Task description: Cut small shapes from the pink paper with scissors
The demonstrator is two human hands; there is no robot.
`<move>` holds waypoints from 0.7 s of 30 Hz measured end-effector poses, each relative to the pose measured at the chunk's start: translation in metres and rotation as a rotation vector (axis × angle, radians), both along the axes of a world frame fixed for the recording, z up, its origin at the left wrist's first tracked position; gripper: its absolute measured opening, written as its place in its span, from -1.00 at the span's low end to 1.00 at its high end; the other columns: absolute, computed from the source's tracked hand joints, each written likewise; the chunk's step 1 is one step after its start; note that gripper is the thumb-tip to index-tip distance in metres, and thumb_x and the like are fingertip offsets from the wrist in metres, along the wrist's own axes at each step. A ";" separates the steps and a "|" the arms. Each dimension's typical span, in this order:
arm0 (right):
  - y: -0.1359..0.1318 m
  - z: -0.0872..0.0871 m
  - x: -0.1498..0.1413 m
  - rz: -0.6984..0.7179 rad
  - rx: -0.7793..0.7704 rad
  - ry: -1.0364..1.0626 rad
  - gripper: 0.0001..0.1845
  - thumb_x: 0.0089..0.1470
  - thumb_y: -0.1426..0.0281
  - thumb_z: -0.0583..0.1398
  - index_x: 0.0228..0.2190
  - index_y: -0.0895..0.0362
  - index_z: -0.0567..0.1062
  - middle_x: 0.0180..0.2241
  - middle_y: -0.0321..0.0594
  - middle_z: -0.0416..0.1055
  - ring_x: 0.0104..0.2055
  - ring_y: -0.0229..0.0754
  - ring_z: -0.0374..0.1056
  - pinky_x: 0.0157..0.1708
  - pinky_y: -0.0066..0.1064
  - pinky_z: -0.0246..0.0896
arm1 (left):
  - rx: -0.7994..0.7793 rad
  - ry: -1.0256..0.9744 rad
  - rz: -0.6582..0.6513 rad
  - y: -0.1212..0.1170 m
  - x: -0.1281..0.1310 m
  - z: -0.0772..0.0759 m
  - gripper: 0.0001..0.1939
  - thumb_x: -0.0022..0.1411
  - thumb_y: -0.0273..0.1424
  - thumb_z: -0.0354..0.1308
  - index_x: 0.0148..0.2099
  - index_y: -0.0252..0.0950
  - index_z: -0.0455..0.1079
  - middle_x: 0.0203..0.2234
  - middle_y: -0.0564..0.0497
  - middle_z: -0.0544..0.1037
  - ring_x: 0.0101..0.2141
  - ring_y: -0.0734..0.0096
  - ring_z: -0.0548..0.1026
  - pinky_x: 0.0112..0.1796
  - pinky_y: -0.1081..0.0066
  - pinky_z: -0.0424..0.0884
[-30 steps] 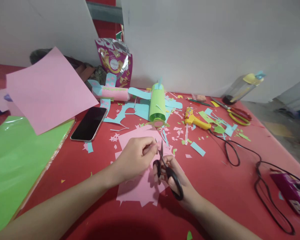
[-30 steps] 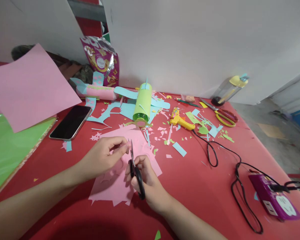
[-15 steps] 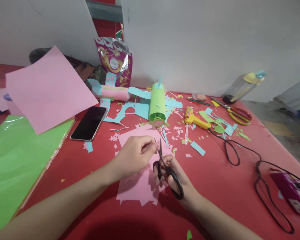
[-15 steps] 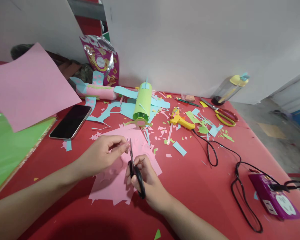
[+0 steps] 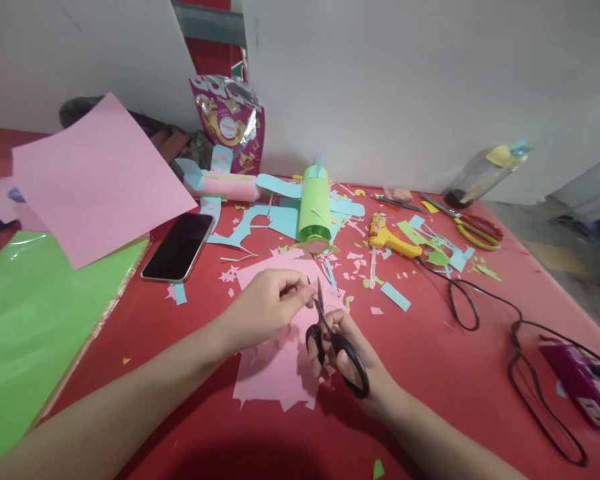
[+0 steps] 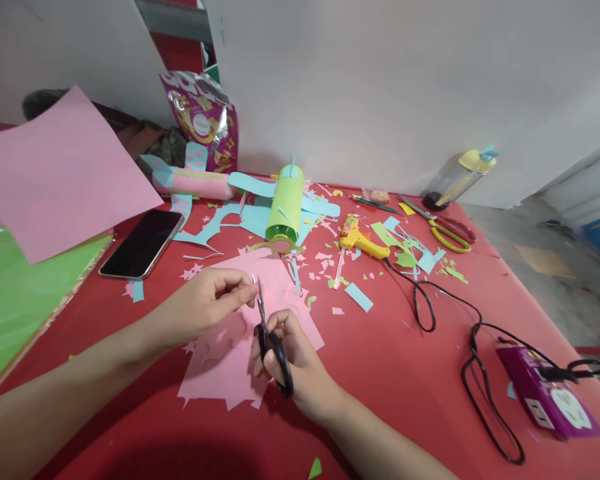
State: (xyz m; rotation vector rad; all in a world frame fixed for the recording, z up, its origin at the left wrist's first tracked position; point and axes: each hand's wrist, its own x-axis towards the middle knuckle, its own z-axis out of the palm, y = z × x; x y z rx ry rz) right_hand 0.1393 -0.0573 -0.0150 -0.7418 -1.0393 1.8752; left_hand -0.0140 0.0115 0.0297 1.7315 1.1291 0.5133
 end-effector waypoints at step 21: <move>0.001 0.002 0.000 0.025 -0.034 0.017 -0.63 -0.12 0.11 0.14 -0.40 0.07 0.12 -0.48 -0.35 0.22 -0.55 -0.37 0.16 -0.57 -0.52 0.03 | 0.017 0.115 0.005 0.000 0.001 0.003 -0.73 0.09 -0.32 -0.11 -0.56 -0.33 0.23 -0.66 0.12 0.24 -0.57 0.54 0.23 -0.52 0.52 0.15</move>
